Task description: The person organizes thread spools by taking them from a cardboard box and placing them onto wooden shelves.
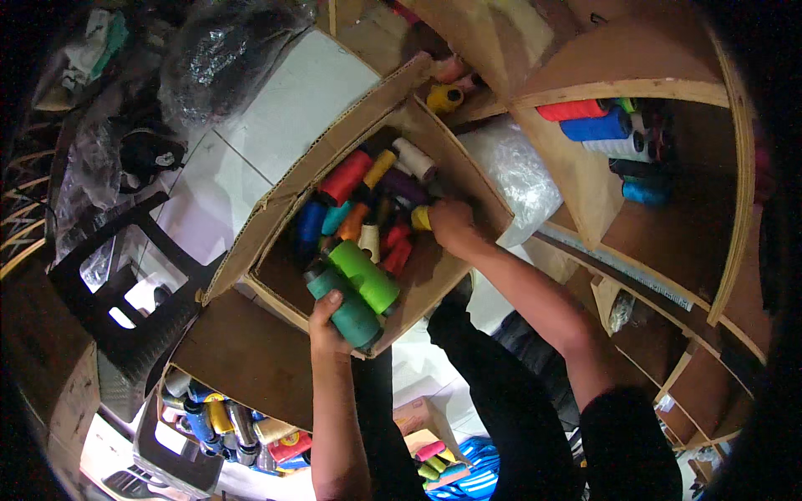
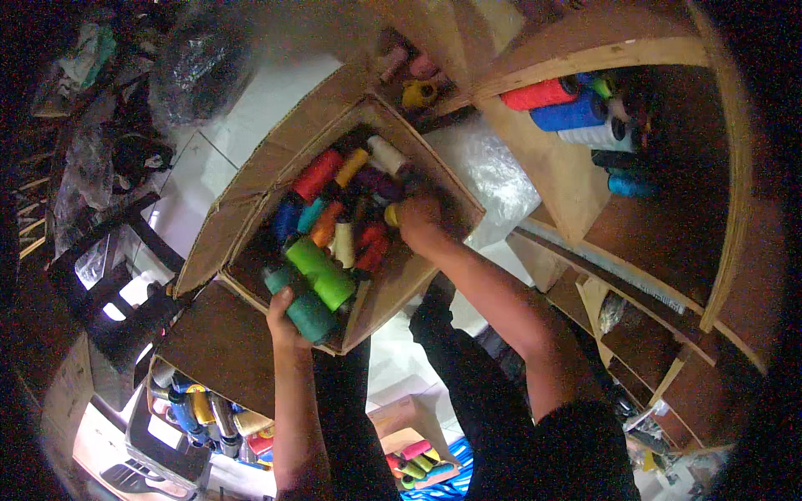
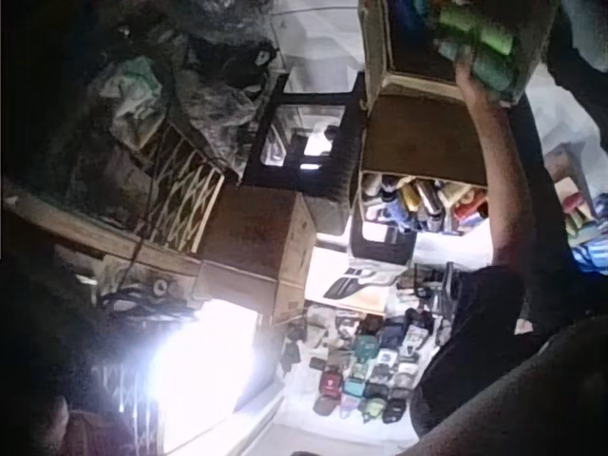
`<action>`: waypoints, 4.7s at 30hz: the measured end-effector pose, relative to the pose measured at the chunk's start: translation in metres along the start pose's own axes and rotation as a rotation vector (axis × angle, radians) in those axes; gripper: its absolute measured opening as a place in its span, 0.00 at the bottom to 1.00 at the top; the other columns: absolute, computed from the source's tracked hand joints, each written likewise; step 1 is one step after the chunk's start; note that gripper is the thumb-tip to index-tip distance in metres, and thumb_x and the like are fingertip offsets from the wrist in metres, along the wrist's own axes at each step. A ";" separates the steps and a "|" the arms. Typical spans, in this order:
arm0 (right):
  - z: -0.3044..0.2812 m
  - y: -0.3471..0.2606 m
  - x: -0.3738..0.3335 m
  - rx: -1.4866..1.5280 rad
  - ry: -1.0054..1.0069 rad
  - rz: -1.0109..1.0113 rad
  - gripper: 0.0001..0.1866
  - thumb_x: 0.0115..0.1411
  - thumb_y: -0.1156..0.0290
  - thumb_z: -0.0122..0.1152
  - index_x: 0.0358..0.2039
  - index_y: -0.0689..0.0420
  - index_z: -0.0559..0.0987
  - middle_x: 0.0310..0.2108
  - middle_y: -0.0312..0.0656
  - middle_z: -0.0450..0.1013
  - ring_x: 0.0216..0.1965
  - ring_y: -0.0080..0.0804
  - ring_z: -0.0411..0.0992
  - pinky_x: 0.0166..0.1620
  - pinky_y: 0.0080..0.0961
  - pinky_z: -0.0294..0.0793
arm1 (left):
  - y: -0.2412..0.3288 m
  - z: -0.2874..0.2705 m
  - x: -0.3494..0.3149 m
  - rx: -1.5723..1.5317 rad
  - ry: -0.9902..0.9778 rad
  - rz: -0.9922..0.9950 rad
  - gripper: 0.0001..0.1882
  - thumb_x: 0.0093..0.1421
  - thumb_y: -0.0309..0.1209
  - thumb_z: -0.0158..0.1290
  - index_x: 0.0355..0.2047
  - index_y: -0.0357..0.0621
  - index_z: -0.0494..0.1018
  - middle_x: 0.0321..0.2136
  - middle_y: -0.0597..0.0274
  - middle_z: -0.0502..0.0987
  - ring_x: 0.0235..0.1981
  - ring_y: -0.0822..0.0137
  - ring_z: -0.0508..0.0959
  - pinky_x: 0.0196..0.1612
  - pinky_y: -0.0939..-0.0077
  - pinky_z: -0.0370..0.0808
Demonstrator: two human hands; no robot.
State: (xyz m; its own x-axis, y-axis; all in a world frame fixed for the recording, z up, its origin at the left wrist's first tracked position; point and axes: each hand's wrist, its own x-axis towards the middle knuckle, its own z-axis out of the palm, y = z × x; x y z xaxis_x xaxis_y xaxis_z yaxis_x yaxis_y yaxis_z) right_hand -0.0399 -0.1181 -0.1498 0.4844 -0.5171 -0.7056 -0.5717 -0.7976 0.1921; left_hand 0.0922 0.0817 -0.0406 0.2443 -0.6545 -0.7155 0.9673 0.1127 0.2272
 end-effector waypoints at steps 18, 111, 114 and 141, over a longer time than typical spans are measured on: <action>-0.206 0.098 -0.092 0.683 -0.060 -0.596 0.27 0.34 0.74 0.65 0.41 0.54 0.73 0.36 0.45 0.74 0.40 0.42 0.72 0.43 0.35 0.71 | 0.005 0.010 0.000 -0.101 -0.038 0.020 0.36 0.56 0.55 0.45 0.56 0.41 0.58 0.51 0.51 0.66 0.51 0.54 0.69 0.54 0.60 0.65; -0.044 0.104 -0.270 1.580 0.051 0.039 0.12 0.55 0.74 0.59 0.40 0.60 0.72 0.38 0.39 0.73 0.39 0.25 0.72 0.42 0.22 0.74 | -0.091 0.077 -0.023 0.279 -0.294 -0.240 0.49 0.39 0.34 0.57 0.62 0.46 0.47 0.49 0.50 0.66 0.46 0.55 0.71 0.48 0.61 0.70; -0.024 0.088 -0.330 1.546 0.106 0.031 0.12 0.54 0.74 0.60 0.38 0.62 0.73 0.35 0.43 0.74 0.36 0.28 0.75 0.39 0.23 0.75 | -0.108 0.103 -0.051 0.256 -0.330 -0.213 0.48 0.41 0.35 0.57 0.62 0.45 0.47 0.49 0.49 0.66 0.47 0.54 0.71 0.49 0.59 0.70; 0.025 0.082 -0.634 1.392 -1.241 0.358 0.14 0.57 0.62 0.49 0.41 0.54 0.72 0.40 0.45 0.70 0.37 0.39 0.70 0.37 0.39 0.72 | -0.049 0.236 -0.175 0.393 -0.392 -0.341 0.52 0.37 0.36 0.58 0.63 0.50 0.44 0.50 0.48 0.63 0.48 0.49 0.69 0.52 0.52 0.67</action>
State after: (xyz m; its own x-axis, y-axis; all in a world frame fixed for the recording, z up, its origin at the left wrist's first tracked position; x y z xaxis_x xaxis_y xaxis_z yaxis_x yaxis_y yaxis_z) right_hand -0.4108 0.1517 0.2961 -0.0825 0.4112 -0.9078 -0.8833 0.3916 0.2577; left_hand -0.0139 0.0139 0.2296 -0.1869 -0.8376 -0.5133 0.8711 -0.3829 0.3077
